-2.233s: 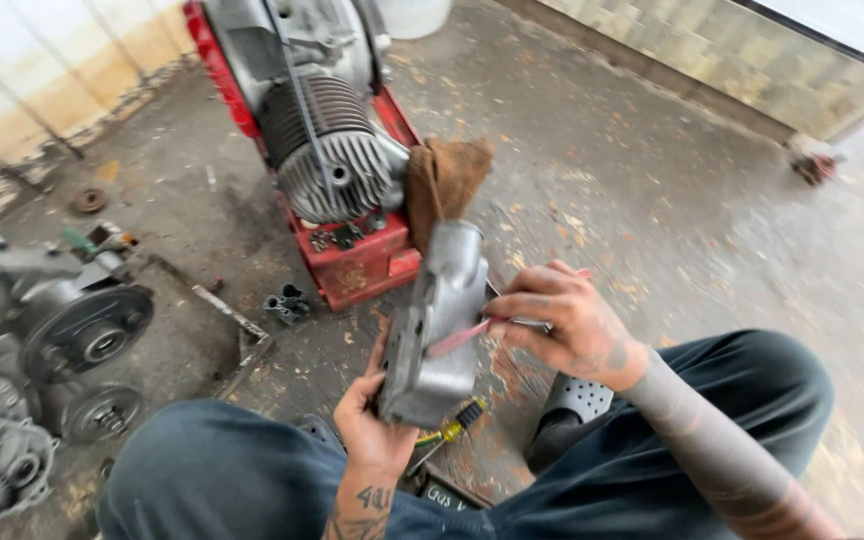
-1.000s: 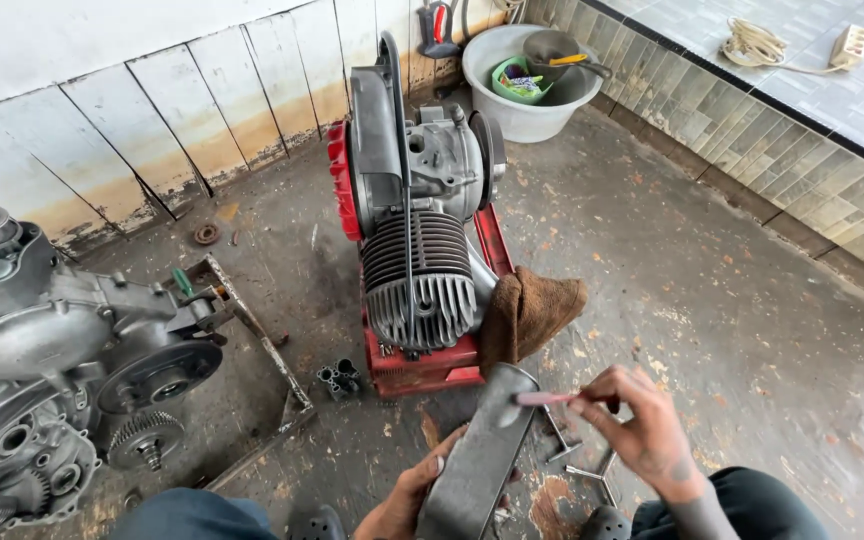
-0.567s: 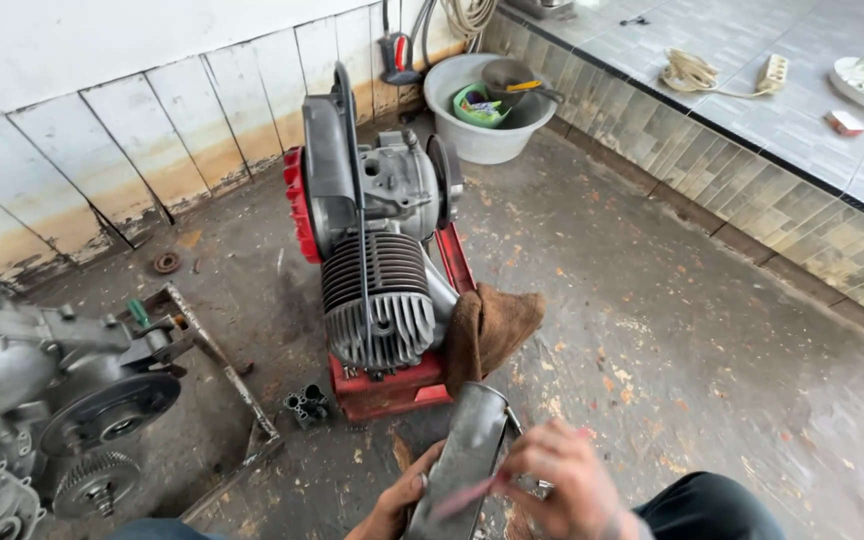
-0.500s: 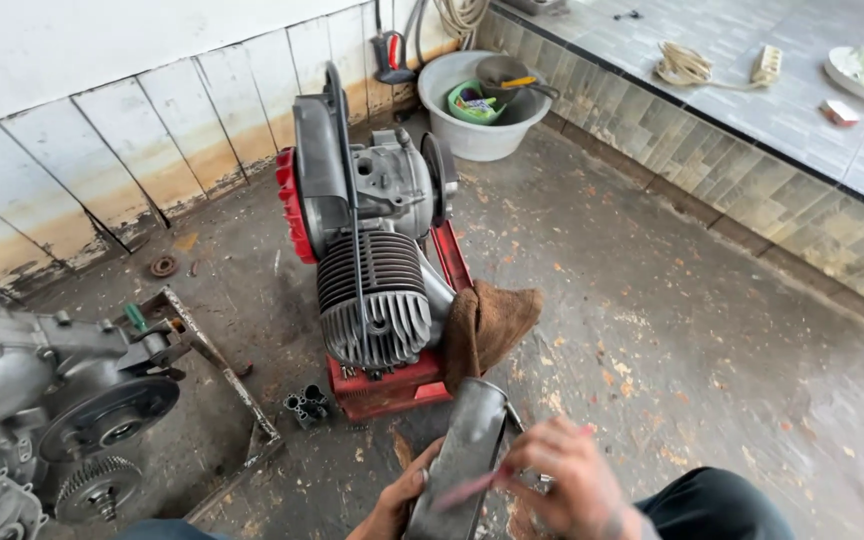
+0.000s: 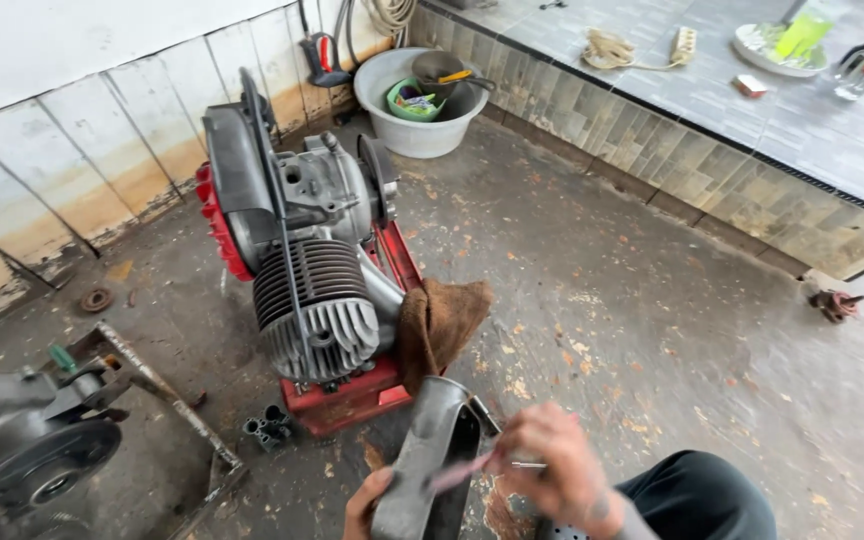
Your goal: Cleaning a motorcycle engine component using a small brush
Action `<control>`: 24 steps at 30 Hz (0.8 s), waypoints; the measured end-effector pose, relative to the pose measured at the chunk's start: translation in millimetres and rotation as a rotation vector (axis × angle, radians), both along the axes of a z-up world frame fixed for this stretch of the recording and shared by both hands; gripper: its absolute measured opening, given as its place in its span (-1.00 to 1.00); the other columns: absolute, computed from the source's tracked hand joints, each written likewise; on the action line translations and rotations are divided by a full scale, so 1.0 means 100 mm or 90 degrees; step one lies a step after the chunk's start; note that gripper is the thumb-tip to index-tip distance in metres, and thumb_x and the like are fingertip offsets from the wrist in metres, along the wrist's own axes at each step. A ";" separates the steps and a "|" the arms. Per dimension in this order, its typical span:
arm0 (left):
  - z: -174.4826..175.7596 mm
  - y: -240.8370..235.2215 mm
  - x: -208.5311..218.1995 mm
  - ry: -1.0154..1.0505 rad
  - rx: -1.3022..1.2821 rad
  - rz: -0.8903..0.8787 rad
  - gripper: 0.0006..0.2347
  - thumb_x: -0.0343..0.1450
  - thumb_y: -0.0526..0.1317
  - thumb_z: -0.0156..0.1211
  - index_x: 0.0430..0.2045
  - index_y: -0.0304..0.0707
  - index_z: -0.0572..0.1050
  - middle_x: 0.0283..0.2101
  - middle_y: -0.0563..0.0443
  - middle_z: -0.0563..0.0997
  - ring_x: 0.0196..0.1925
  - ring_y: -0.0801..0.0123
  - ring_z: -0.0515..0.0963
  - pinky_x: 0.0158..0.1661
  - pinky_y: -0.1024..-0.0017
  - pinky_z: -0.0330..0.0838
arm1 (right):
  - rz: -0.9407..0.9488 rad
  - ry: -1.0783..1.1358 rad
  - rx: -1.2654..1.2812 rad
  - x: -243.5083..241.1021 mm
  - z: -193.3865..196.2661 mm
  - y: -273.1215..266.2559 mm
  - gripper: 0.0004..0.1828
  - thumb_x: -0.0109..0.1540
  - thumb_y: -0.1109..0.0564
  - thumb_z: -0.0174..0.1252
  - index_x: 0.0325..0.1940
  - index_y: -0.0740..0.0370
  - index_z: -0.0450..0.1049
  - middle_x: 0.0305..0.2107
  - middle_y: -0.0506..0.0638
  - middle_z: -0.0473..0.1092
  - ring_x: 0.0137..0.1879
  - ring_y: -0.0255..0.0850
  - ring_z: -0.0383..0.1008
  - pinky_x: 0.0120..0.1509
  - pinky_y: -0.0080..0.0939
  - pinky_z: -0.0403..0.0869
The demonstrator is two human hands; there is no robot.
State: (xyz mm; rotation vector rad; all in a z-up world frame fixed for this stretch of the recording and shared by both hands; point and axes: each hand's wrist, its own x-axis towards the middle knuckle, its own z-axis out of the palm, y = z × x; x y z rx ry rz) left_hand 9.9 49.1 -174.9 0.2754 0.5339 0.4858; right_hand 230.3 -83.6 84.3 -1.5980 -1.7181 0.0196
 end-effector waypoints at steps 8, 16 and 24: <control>0.43 0.04 0.00 0.185 -0.054 -0.030 -0.51 0.39 -0.22 -0.07 0.17 -0.64 0.39 0.15 -0.51 0.50 0.11 -0.16 0.43 0.13 0.07 0.19 | -0.008 0.270 -0.191 0.30 -0.10 0.01 -0.83 0.14 0.16 0.41 -0.46 0.17 0.52 -0.55 -0.13 0.49 -0.52 -0.37 0.32 -0.46 -0.35 0.31; 0.72 0.08 -0.01 0.269 0.030 0.119 -0.62 0.45 -0.23 -0.05 0.02 -0.66 0.44 -0.04 -0.54 0.56 -0.11 -0.06 0.48 -0.04 0.18 0.30 | -0.098 0.120 -0.334 0.27 0.08 -0.01 -0.87 0.23 0.08 0.28 -0.30 0.17 0.52 -0.43 -0.10 0.46 -0.42 -0.27 0.42 -0.32 -0.26 0.44; 1.16 -0.05 0.13 -0.022 0.112 -0.088 -0.37 0.30 -0.16 -0.14 0.35 -0.38 0.19 0.18 -0.50 0.51 0.04 -0.17 0.59 0.00 -0.05 0.45 | 0.054 0.026 -0.360 0.22 -0.18 0.01 -0.88 0.23 0.08 0.29 -0.36 0.13 0.56 -0.42 -0.10 0.54 -0.33 -0.23 0.56 -0.17 -0.17 0.53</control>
